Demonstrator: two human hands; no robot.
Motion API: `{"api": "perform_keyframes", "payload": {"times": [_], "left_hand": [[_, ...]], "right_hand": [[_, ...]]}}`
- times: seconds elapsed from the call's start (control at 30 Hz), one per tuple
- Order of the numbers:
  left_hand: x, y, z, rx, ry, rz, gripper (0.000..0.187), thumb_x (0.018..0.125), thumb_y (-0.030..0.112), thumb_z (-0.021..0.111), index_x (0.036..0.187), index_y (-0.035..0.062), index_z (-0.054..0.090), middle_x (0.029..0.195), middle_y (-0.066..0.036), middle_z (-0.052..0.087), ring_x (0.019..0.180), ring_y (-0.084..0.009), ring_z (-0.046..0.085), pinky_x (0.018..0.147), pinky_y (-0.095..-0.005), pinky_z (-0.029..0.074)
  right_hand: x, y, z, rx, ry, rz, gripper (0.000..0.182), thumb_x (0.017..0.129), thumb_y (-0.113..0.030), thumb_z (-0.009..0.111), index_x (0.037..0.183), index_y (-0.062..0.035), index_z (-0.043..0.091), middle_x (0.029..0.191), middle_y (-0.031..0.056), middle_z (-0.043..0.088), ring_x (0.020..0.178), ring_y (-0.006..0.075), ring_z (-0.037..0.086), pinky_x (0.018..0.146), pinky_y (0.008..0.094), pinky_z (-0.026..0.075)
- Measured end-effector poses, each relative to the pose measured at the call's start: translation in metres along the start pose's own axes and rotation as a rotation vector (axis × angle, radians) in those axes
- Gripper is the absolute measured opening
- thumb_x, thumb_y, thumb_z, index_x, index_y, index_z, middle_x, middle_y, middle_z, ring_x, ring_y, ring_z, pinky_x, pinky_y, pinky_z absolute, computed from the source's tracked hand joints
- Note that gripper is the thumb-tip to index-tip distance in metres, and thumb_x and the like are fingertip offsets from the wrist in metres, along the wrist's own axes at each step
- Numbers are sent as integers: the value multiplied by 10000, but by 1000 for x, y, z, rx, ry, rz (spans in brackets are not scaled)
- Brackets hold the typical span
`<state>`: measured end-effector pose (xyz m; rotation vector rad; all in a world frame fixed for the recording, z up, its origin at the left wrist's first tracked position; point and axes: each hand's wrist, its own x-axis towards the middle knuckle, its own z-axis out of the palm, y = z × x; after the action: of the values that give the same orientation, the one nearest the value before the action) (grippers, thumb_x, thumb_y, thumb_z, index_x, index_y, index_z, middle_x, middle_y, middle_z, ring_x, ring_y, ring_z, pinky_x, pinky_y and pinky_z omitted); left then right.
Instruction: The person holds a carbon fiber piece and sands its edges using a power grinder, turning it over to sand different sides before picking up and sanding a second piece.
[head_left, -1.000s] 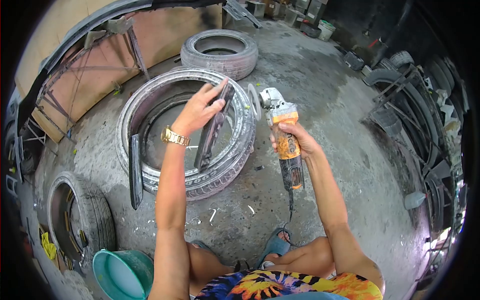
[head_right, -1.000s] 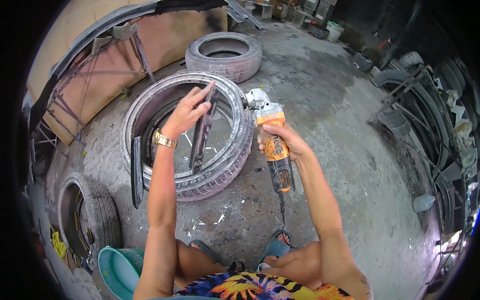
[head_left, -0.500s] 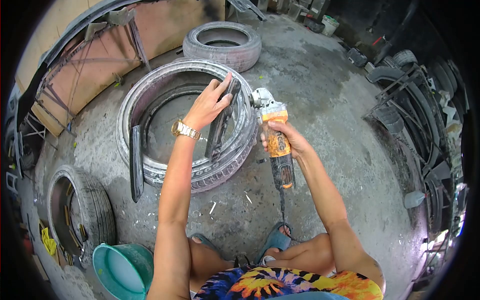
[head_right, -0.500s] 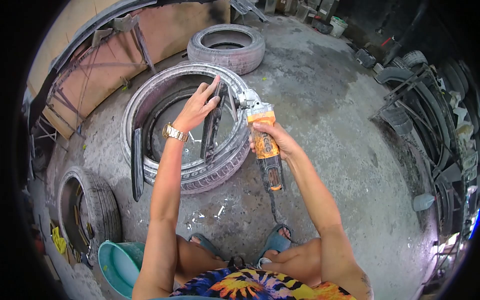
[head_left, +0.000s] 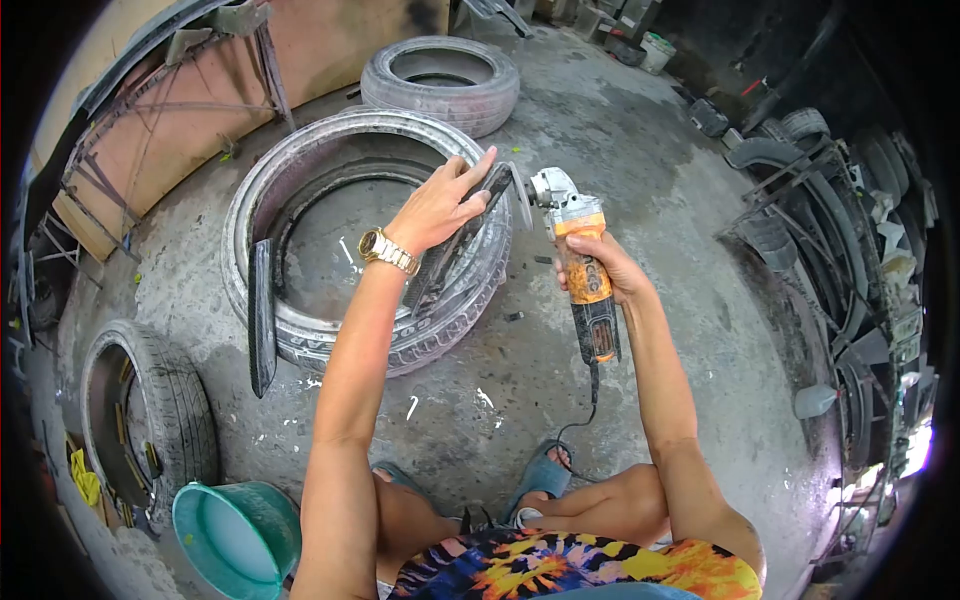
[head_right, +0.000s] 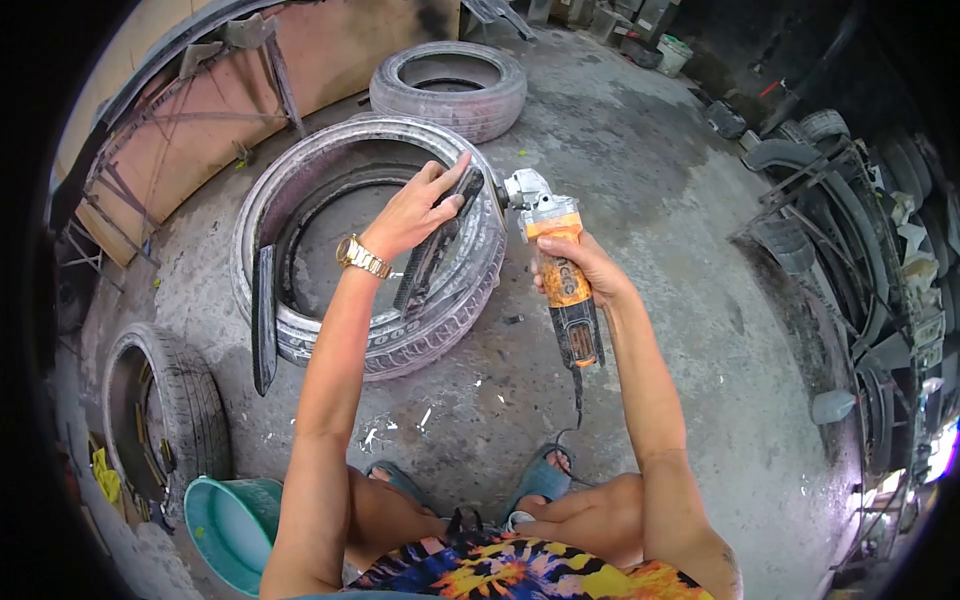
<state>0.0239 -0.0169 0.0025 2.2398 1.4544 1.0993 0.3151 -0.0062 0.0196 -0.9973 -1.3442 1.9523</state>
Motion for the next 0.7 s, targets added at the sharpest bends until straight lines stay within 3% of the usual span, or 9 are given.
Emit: {"api": "perform_keyframes", "payload": {"times": [0.5, 0.7], "left_hand": [[17, 7, 33, 10, -162, 47, 582, 942, 290, 465, 1505, 168, 382, 1053, -189, 518, 1018, -344, 536, 949, -405, 428], [19, 0, 44, -11, -133, 76, 582, 947, 244, 469, 1517, 188, 367, 971, -171, 474, 914, -322, 507, 897, -402, 418]], "right_hand": [[-35, -9, -31, -56, 158, -32, 455, 811, -227, 781, 1128, -17, 530, 832, 76, 615, 678, 164, 652, 579, 317, 581], [-35, -9, -27, -105, 119, -5, 434, 805, -226, 787, 1094, -21, 537, 822, 74, 616, 667, 159, 648, 581, 313, 572]]}}
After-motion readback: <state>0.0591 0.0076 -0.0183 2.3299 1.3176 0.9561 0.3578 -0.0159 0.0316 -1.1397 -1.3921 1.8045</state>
